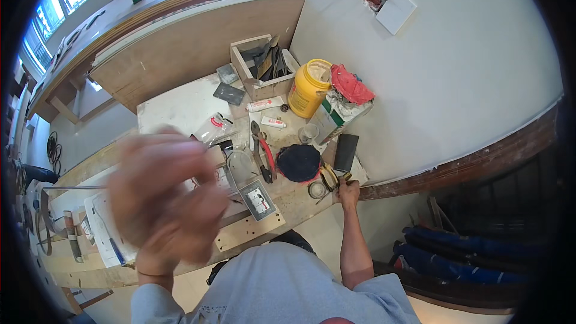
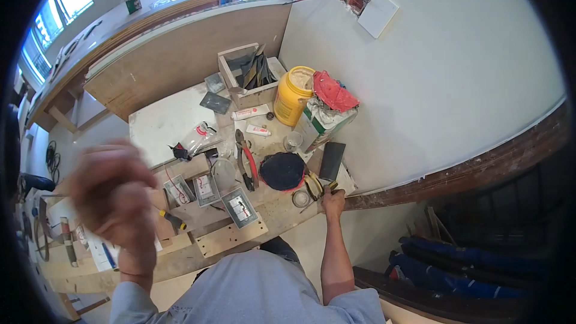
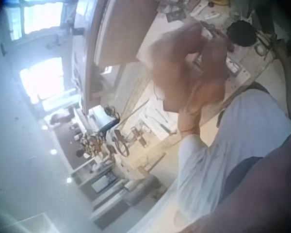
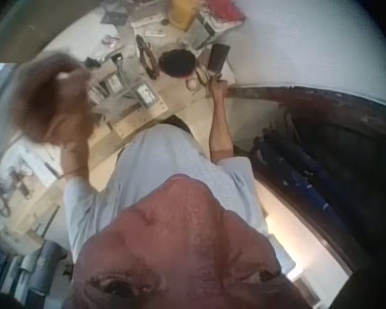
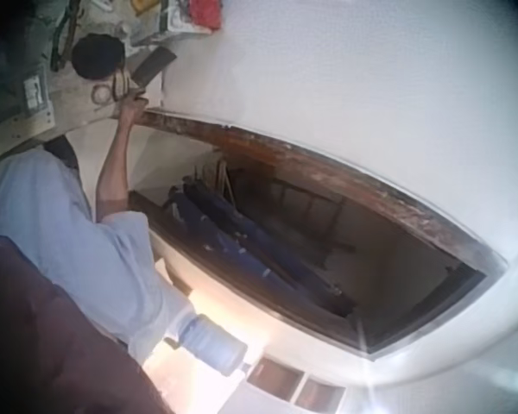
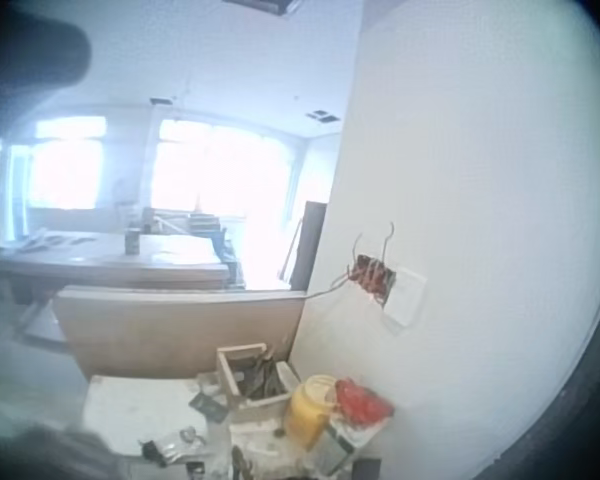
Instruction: The person works on electrical wiring protruding from a wall, using pliers, a screwdriver, and a utility knife to cut, strip, and twist the wires.
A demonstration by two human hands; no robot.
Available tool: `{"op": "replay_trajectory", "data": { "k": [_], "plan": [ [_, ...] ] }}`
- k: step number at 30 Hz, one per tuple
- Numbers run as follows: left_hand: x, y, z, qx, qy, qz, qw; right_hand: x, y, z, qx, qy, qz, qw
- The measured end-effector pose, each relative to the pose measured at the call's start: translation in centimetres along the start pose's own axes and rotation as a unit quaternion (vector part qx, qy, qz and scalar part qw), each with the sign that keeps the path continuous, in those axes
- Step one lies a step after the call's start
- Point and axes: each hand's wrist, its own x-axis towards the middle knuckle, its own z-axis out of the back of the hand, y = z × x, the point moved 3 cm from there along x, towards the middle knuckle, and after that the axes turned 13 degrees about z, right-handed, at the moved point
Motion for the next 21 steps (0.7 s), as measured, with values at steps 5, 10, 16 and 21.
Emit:
{"op": "replay_trajectory", "data": {
  "k": [5, 10, 16, 21],
  "plan": [
    [-9.4, 9.5, -9.2, -0.055, 0.245, 0.3, 0.92, 0.6, -1.4, 0.7, -0.097, -0.038, 0.11, 0.988],
    [-17.9, 12.8, -12.5, -0.075, 0.339, 0.396, 0.85, -2.3, 3.5, 6.9, -0.081, -0.082, 0.192, 0.975],
    [-20.4, 13.7, -14.6, -0.128, 0.361, 0.453, 0.805, -5.7, 14.3, 9.2, 0.175, 0.064, 0.147, 0.971],
    [-18.4, 14.5, -15.0, -0.082, 0.347, 0.416, 0.837, -8.0, 22.9, 2.5, 0.266, 0.196, 0.228, 0.916]
  ]
}}
